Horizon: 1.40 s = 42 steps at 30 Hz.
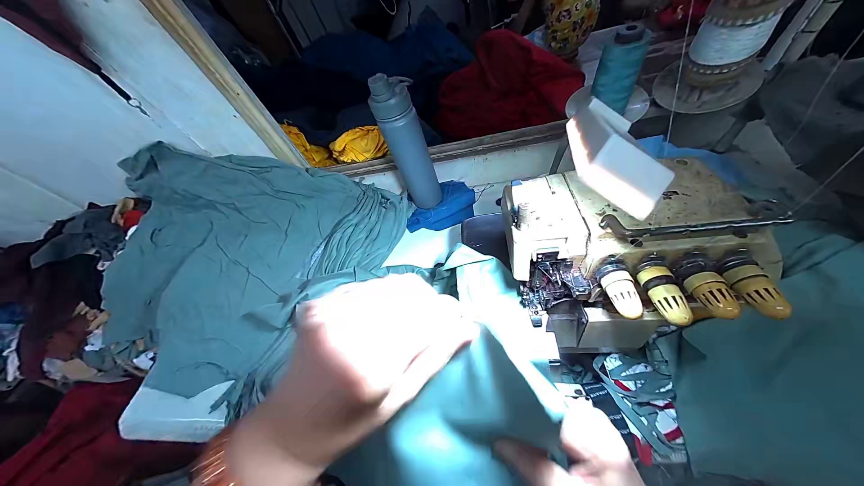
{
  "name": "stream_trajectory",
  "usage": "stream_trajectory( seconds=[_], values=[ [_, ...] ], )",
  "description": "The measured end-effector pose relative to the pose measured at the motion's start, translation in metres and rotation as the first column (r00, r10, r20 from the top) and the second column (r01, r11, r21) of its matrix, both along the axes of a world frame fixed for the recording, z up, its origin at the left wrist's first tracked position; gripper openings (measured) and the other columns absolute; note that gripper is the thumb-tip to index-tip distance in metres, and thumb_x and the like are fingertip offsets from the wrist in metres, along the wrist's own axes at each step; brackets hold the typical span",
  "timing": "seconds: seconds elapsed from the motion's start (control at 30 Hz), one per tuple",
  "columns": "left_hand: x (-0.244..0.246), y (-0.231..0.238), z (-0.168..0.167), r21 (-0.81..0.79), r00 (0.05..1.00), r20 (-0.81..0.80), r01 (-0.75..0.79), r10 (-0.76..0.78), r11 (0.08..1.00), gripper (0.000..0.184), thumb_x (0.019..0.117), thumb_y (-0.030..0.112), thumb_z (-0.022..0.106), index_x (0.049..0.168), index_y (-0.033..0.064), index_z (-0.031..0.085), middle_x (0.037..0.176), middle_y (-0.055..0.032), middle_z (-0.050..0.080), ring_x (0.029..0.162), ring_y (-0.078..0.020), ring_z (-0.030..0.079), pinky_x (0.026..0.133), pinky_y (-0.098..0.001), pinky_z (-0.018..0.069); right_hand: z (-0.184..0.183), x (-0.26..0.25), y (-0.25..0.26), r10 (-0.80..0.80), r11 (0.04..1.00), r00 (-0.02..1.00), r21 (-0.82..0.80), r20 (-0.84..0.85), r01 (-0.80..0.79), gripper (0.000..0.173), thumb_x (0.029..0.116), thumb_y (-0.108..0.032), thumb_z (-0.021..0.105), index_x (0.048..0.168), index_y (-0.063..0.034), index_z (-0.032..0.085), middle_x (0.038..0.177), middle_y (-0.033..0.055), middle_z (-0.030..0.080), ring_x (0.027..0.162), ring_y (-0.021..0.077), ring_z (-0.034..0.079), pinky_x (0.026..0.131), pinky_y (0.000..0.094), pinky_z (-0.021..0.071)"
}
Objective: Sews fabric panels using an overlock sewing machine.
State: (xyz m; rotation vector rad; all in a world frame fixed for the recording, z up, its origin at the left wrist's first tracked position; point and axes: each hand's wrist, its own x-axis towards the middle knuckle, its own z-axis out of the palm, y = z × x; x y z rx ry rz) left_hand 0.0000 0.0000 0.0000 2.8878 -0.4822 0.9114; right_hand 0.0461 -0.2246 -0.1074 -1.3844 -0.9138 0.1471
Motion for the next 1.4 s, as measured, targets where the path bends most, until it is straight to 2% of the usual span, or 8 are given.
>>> stream_trajectory(
  seconds=[0.2,0.37,0.53,0.63,0.8,1.03,1.27,1.4],
  values=[
    [0.046,-0.017,-0.093,-0.067,0.936,-0.351,-0.039,0.012,0.997,0.035,0.1001,0.029,0.055,0.126,0.0154,0.073,0.13,-0.0059,0.07,0.121,-0.0246,0.065,0.103,-0.0508,0.0487,-0.077,0.008,-0.019,-0.147,0.925,0.972,-0.373,-0.185,0.069,0.016,0.091,-0.011,0.069,0.087,0.0045,0.071,0.066,0.0056,0.063,0.056,0.005,0.057,0.056,0.0231,0.0496],
    [0.052,-0.036,-0.1,-0.142,0.958,-0.274,-0.125,0.082,0.982,0.037,0.0977,0.045,0.059,0.116,0.019,0.077,0.101,-0.0004,0.074,0.097,-0.0196,0.067,0.086,-0.0419,0.0511,-0.067,0.013,-0.017,-0.152,0.961,0.957,-0.263,-0.246,0.085,0.012,0.0925,-0.01,0.068,0.092,0.0024,0.069,0.073,0.0,0.068,0.061,-0.002,0.061,0.057,0.0168,0.0519],
    [0.054,-0.035,-0.099,-0.419,0.959,-0.266,-0.026,-0.096,0.907,0.014,0.0924,0.025,0.068,0.085,0.0195,0.078,0.083,0.0074,0.071,0.088,-0.0072,0.063,0.089,-0.0324,0.045,-0.077,0.01,-0.014,-0.233,0.959,0.971,-0.176,-0.052,0.221,0.014,0.094,-0.008,0.067,0.088,0.0042,0.07,0.076,0.0062,0.07,0.07,0.001,0.066,0.067,0.0161,0.0547],
    [0.057,-0.03,-0.094,-0.65,0.933,-0.245,0.042,-0.262,0.758,0.009,0.0919,0.011,0.069,0.089,0.0083,0.077,0.088,0.0025,0.075,0.087,-0.0007,0.069,0.079,-0.0178,0.0572,-0.087,0.014,-0.012,-0.351,0.921,0.923,-0.12,0.157,0.37,0.018,0.095,-0.021,0.072,0.082,-0.008,0.069,0.085,0.0048,0.062,0.09,0.0071,0.059,0.085,0.0173,0.0469],
    [0.068,-0.029,-0.093,-0.52,0.947,-0.308,-0.085,-0.094,0.85,0.013,0.0935,0.023,0.068,0.088,0.0165,0.078,0.081,0.0076,0.073,0.077,-0.0003,0.068,0.068,-0.0211,0.0544,-0.086,0.019,-0.006,-0.365,0.926,0.93,-0.082,0.044,0.368,0.015,0.0919,-0.019,0.076,0.084,-0.0089,0.07,0.098,0.0028,0.06,0.099,-0.0006,0.056,0.09,0.0108,0.0468],
    [0.074,-0.032,-0.098,-0.481,0.931,-0.359,-0.132,-0.058,0.867,0.015,0.0938,0.023,0.067,0.085,0.0158,0.077,0.078,0.0064,0.069,0.073,-0.0029,0.065,0.064,-0.0226,0.0521,-0.084,0.012,-0.008,-0.254,0.965,0.96,-0.101,-0.12,0.243,0.014,0.089,-0.004,0.071,0.077,0.0011,0.068,0.081,0.0047,0.072,0.083,0.0,0.068,0.077,0.0154,0.0556],
    [0.066,-0.043,-0.098,-0.414,0.913,-0.409,-0.184,-0.001,0.891,0.019,0.0953,0.025,0.065,0.082,0.017,0.076,0.075,0.0055,0.069,0.072,-0.0056,0.066,0.061,-0.028,0.051,-0.082,0.002,-0.013,-0.217,0.969,0.968,-0.148,-0.124,0.198,0.034,0.0932,-0.004,0.063,0.062,0.0028,0.052,0.058,0.0066,0.053,0.059,0.0008,0.052,0.057,0.0148,0.0417],
    [0.065,-0.052,-0.101,-0.317,0.945,-0.319,-0.176,0.07,0.932,0.017,0.0955,0.022,0.063,0.084,0.0148,0.073,0.073,0.0023,0.064,0.065,-0.0102,0.064,0.053,-0.0291,0.0495,-0.079,0.002,-0.017,-0.201,0.979,0.903,-0.105,-0.379,0.174,0.015,0.0887,0.002,0.065,0.09,-0.0103,0.057,0.067,-0.0131,0.061,0.058,-0.0082,0.054,0.054,0.0118,0.0456]
  ],
)
